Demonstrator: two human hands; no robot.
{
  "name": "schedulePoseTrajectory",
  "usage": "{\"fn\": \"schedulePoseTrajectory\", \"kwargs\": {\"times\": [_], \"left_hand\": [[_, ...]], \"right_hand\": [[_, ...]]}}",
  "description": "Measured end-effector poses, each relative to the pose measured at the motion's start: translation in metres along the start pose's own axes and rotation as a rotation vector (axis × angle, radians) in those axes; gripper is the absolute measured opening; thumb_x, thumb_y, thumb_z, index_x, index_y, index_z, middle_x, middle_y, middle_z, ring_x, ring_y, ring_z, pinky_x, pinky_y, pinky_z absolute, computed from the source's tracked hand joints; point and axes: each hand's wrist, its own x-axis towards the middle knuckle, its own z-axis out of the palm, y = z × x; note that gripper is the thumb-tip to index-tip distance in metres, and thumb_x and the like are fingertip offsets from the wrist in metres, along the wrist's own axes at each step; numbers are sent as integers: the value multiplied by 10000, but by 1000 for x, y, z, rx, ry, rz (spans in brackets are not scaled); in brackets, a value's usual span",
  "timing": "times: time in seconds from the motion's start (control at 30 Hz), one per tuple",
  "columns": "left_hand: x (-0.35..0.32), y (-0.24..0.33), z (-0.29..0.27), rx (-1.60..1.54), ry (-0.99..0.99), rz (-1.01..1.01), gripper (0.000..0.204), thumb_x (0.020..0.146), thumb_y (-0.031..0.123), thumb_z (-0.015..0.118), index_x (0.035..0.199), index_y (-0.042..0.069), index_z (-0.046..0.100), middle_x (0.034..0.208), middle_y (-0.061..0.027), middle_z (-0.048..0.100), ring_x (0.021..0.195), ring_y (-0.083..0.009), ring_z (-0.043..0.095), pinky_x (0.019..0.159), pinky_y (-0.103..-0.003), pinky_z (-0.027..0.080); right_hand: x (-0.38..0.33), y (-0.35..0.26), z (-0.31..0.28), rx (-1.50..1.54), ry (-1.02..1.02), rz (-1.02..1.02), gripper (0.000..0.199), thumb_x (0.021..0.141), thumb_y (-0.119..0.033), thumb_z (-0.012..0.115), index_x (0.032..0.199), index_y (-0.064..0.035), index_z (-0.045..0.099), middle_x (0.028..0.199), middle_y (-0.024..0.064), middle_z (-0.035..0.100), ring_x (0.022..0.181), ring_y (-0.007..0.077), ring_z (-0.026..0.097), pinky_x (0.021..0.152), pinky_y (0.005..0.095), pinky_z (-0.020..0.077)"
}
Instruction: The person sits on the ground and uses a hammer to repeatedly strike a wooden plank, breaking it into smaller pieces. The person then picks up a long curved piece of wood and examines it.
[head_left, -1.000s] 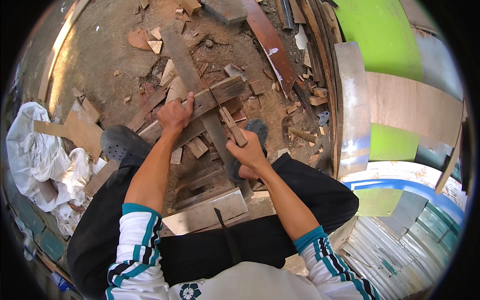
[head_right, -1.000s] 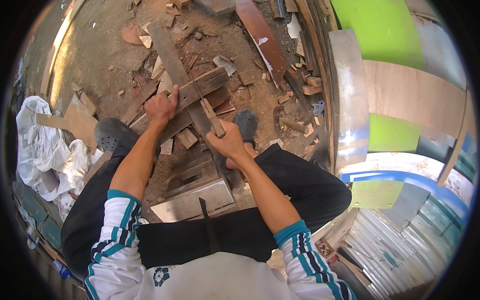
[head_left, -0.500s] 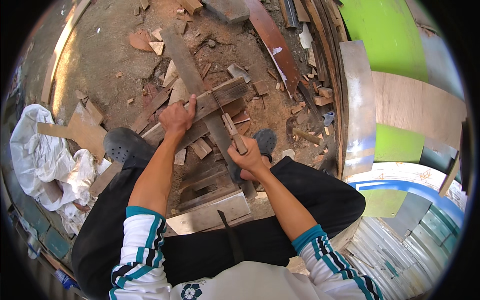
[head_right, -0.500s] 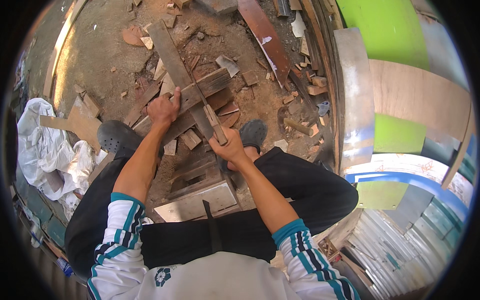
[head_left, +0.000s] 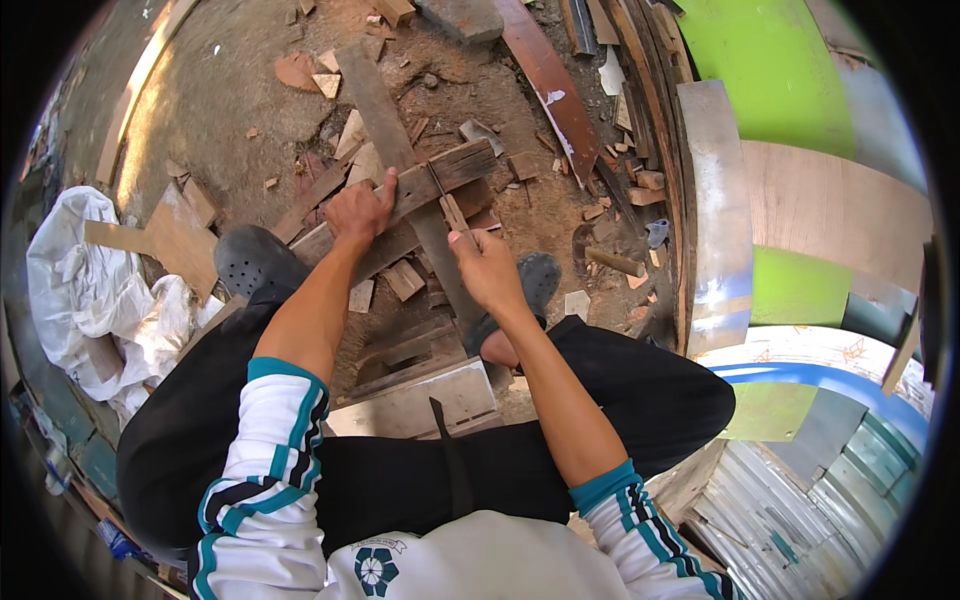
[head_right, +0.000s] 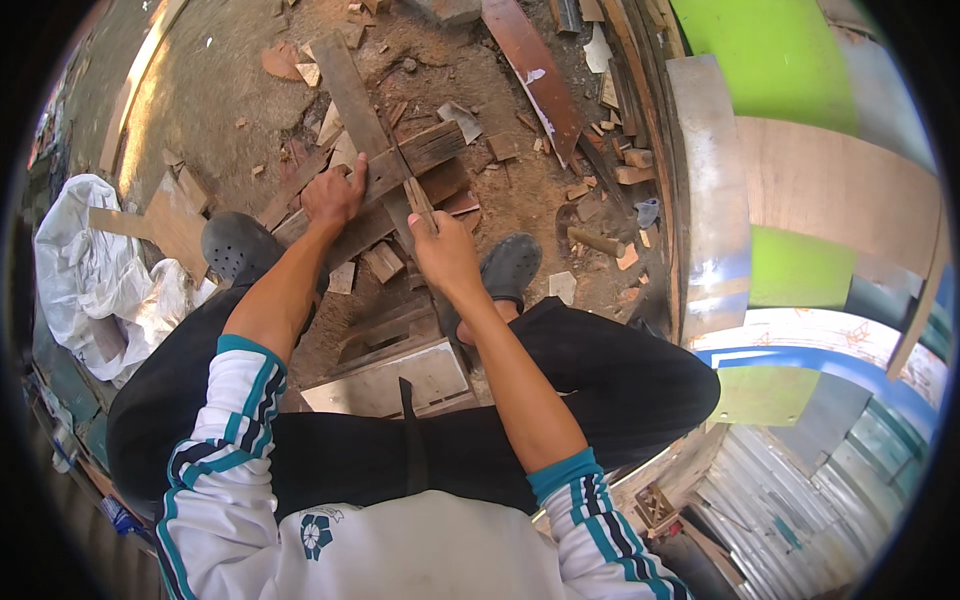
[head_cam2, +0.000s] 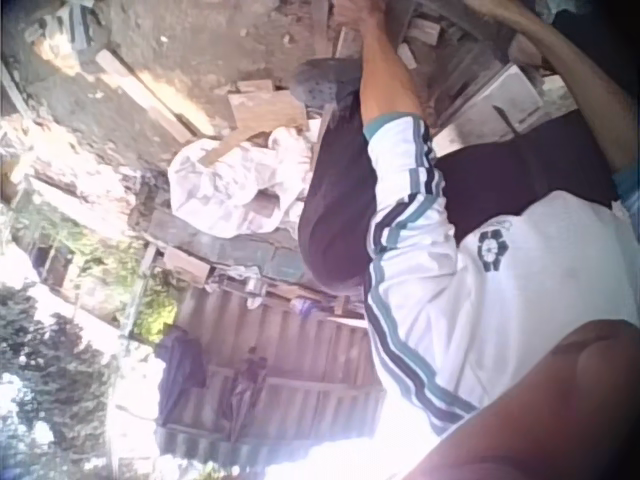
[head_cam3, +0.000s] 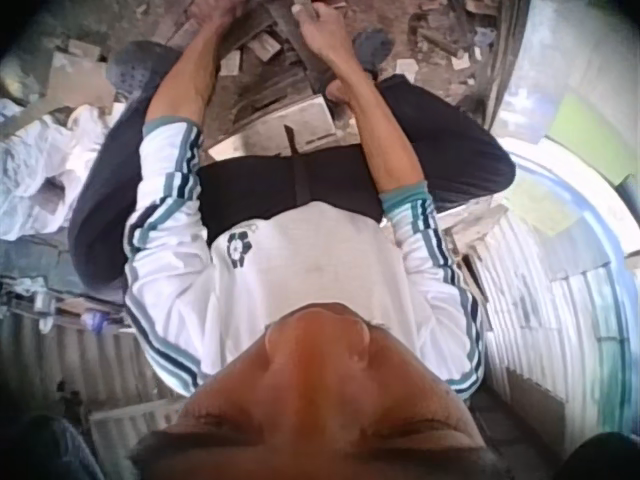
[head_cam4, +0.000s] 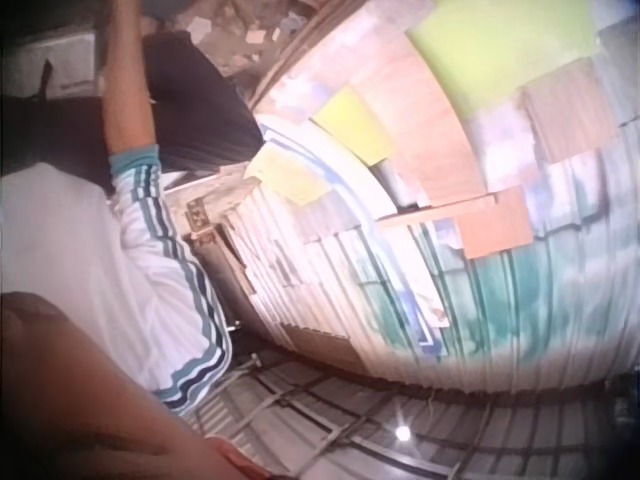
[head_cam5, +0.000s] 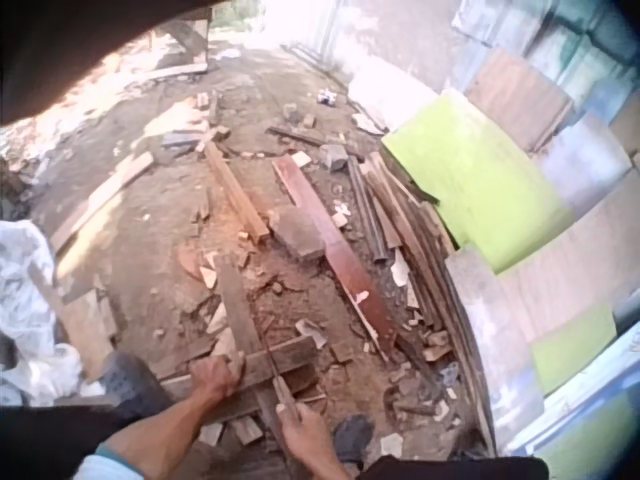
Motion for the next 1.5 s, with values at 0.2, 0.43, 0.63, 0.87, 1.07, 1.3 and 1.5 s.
{"fn": "schedulePoseTrajectory", "kwargs": {"times": [0.2,0.43,0.63,0.87,1.07,1.3,1.5], "left_hand": [[3,-15,3,-23,-31,-30,846,932,727,347,829,-7,755,769,-259,697,760,-417,704,704,-503,533],[0,-16,-3,-2,-35,-32,773,949,696,353,903,43,766,798,-250,704,793,-412,706,730,-495,535],[3,4,5,-14,-72,25,760,946,692,373,894,44,767,796,-241,707,784,-393,712,718,-477,541],[-1,-9,-2,-22,-60,-43,748,947,685,379,909,47,768,803,-233,713,785,-396,710,736,-475,538],[2,2,0,-23,-42,-5,751,944,678,389,893,30,765,795,-243,706,773,-400,706,693,-483,539],[-1,-6,-3,13,7,-3,751,948,679,384,898,33,764,819,-241,713,795,-404,707,720,-488,538],[-14,2,-1,-30,29,3,596,980,566,456,1089,34,702,1010,-211,706,1012,-383,657,902,-470,492]], "right_hand": [[-104,2,-41,240,-82,147,592,1025,-491,500,718,8,585,584,32,510,552,105,461,533,293,368],[-127,28,-55,-59,-31,139,609,1034,-475,485,654,-4,562,520,13,463,497,100,433,486,303,333],[14,38,0,128,27,-27,556,1033,-465,510,686,-33,556,539,-22,447,478,77,405,466,266,297],[-136,39,-58,89,-57,165,526,1053,-377,505,655,-34,533,547,-15,461,499,65,410,476,266,299],[27,40,21,15,60,-8,519,1034,-411,524,720,0,567,572,16,492,538,99,455,506,288,336],[-60,61,-33,32,-36,180,523,1011,-423,531,783,41,611,591,139,557,571,227,567,582,382,437],[-100,-24,-119,-95,-24,144,457,1000,-389,553,847,35,626,672,174,610,608,263,596,618,392,459]]}}
